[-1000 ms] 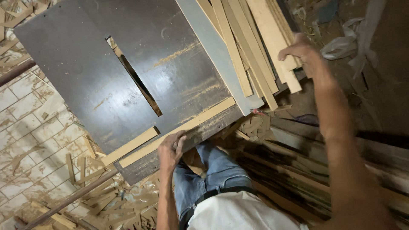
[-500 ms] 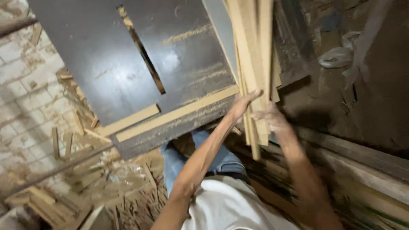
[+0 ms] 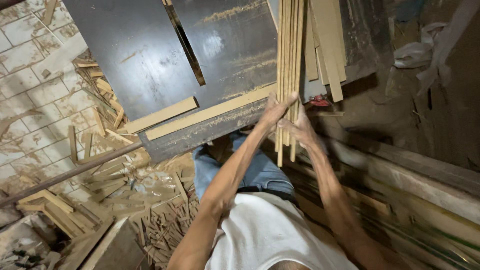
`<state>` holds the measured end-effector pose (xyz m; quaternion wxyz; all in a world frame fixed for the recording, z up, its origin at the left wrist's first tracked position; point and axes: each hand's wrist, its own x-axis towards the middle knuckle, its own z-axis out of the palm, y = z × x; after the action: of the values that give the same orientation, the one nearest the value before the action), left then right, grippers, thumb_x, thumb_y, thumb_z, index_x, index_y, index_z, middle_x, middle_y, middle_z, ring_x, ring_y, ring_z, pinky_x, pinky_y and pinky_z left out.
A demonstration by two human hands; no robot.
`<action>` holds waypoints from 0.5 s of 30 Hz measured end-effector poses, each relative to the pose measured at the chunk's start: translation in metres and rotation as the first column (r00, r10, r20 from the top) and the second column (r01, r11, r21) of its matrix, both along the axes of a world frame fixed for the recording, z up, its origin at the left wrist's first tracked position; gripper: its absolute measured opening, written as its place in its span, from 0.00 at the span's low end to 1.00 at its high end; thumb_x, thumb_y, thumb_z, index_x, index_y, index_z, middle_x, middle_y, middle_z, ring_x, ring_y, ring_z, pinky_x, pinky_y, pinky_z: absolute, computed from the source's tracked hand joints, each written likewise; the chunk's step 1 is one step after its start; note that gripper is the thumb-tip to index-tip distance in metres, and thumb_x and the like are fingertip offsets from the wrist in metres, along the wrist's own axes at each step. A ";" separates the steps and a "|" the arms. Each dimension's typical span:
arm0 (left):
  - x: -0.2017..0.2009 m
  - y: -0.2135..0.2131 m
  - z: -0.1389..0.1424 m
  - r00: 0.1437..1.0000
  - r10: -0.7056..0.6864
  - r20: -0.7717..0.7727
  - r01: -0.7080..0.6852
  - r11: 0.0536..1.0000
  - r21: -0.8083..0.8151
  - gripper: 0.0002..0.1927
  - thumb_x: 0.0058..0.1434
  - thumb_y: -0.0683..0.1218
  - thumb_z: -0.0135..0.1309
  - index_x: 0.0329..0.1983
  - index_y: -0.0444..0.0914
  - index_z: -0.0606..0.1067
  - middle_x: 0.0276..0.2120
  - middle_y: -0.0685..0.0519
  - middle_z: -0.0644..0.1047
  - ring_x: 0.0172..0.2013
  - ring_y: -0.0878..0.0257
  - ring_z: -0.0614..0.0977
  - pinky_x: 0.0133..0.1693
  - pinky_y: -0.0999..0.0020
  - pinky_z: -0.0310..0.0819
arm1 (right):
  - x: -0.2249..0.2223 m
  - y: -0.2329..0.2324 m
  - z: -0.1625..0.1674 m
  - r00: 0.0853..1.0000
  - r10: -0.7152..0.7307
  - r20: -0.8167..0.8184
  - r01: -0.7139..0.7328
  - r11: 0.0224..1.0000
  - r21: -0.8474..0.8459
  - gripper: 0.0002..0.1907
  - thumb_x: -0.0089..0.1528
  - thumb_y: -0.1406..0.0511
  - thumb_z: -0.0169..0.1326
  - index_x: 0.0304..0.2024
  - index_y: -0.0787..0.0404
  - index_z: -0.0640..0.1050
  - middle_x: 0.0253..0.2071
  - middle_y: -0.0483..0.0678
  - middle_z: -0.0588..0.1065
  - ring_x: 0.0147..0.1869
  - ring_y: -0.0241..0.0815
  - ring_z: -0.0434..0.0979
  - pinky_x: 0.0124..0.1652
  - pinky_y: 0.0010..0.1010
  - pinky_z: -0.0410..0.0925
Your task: The person repeatedly feeds thin wooden strips through a table saw to cut them into shorter pieces. They handle the strips by hand, guiding them across the blade and then moving the cut pieces aside.
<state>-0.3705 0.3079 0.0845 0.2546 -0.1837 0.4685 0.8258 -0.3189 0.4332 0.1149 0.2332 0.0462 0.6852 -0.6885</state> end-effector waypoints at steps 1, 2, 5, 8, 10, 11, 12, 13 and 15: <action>0.002 -0.007 -0.001 0.999 -0.050 0.022 0.051 0.998 -0.036 0.30 0.54 0.47 0.68 0.54 0.29 0.67 0.38 0.40 0.78 0.35 0.53 0.84 0.36 0.59 0.86 | 0.000 -0.006 0.002 1.000 0.027 -0.010 -0.026 0.999 0.025 0.48 0.60 0.66 0.59 0.74 0.65 0.45 0.64 0.53 0.65 0.65 0.43 0.70 0.57 0.35 0.72; -0.001 -0.011 -0.001 0.999 -0.043 0.024 0.044 0.998 -0.049 0.32 0.50 0.45 0.69 0.53 0.30 0.67 0.38 0.41 0.79 0.35 0.54 0.84 0.36 0.59 0.87 | -0.002 -0.011 0.006 0.998 0.057 -0.022 -0.055 0.997 0.051 0.50 0.60 0.63 0.59 0.74 0.64 0.42 0.64 0.52 0.65 0.63 0.43 0.71 0.56 0.35 0.73; -0.002 -0.034 0.001 0.999 -0.048 0.015 0.049 0.994 -0.097 0.36 0.43 0.39 0.72 0.54 0.31 0.66 0.39 0.42 0.80 0.35 0.55 0.84 0.36 0.61 0.87 | -0.012 -0.014 0.022 0.936 0.324 0.134 -0.351 0.876 0.330 0.51 0.55 0.57 0.66 0.71 0.69 0.54 0.57 0.55 0.74 0.57 0.44 0.77 0.54 0.37 0.74; 0.006 -0.066 0.009 0.989 -0.144 0.019 0.145 0.974 -0.171 0.37 0.44 0.36 0.70 0.58 0.33 0.67 0.39 0.42 0.80 0.34 0.54 0.84 0.35 0.61 0.86 | -0.036 -0.008 0.034 0.879 0.125 0.460 -0.442 0.573 0.690 0.45 0.50 0.52 0.67 0.64 0.68 0.70 0.52 0.55 0.82 0.51 0.45 0.84 0.53 0.36 0.74; 0.021 -0.089 0.018 0.974 -0.215 0.076 0.227 0.947 -0.226 0.40 0.44 0.34 0.66 0.61 0.36 0.64 0.38 0.42 0.79 0.32 0.54 0.82 0.31 0.58 0.83 | -0.057 -0.010 0.035 0.988 -0.126 0.088 0.027 0.706 0.707 0.48 0.51 0.57 0.71 0.65 0.68 0.61 0.53 0.53 0.73 0.51 0.41 0.79 0.46 0.37 0.75; 0.032 -0.099 0.024 0.972 -0.232 0.023 0.232 0.952 -0.202 0.40 0.43 0.34 0.65 0.62 0.36 0.65 0.37 0.41 0.79 0.32 0.53 0.83 0.32 0.57 0.83 | -0.068 -0.015 0.033 0.978 -0.204 0.047 0.165 0.891 0.423 0.37 0.55 0.58 0.69 0.59 0.69 0.69 0.49 0.52 0.76 0.49 0.41 0.79 0.47 0.35 0.75; 0.041 -0.108 0.028 0.967 -0.252 -0.030 0.243 0.954 -0.177 0.41 0.43 0.34 0.64 0.63 0.36 0.65 0.36 0.40 0.79 0.32 0.52 0.83 0.32 0.57 0.83 | -0.079 -0.022 0.030 0.954 -0.296 0.039 0.292 0.952 0.085 0.26 0.60 0.60 0.68 0.53 0.69 0.77 0.44 0.51 0.79 0.46 0.41 0.78 0.48 0.32 0.75; 0.051 -0.117 0.032 0.959 -0.270 -0.089 0.255 0.955 -0.154 0.41 0.42 0.34 0.62 0.63 0.36 0.66 0.35 0.39 0.79 0.32 0.51 0.84 0.33 0.56 0.83 | -0.093 -0.030 0.028 0.982 -0.163 0.091 0.183 0.934 -0.308 0.22 0.59 0.60 0.70 0.48 0.67 0.77 0.44 0.51 0.79 0.46 0.42 0.79 0.46 0.33 0.77; 0.065 -0.128 0.039 0.821 -0.298 -0.487 -0.022 0.835 -0.549 0.42 0.39 0.39 0.68 0.60 0.38 0.67 0.37 0.38 0.80 0.35 0.44 0.83 0.37 0.52 0.80 | -0.113 -0.047 0.031 0.992 -0.066 0.110 0.121 0.769 -0.628 0.19 0.56 0.65 0.71 0.45 0.62 0.77 0.43 0.49 0.79 0.47 0.43 0.81 0.47 0.36 0.80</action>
<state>-0.3059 0.1801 0.1239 0.1082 0.0366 0.7440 0.6583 -0.4321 0.3858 0.1456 0.2286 0.0272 0.4006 -0.8869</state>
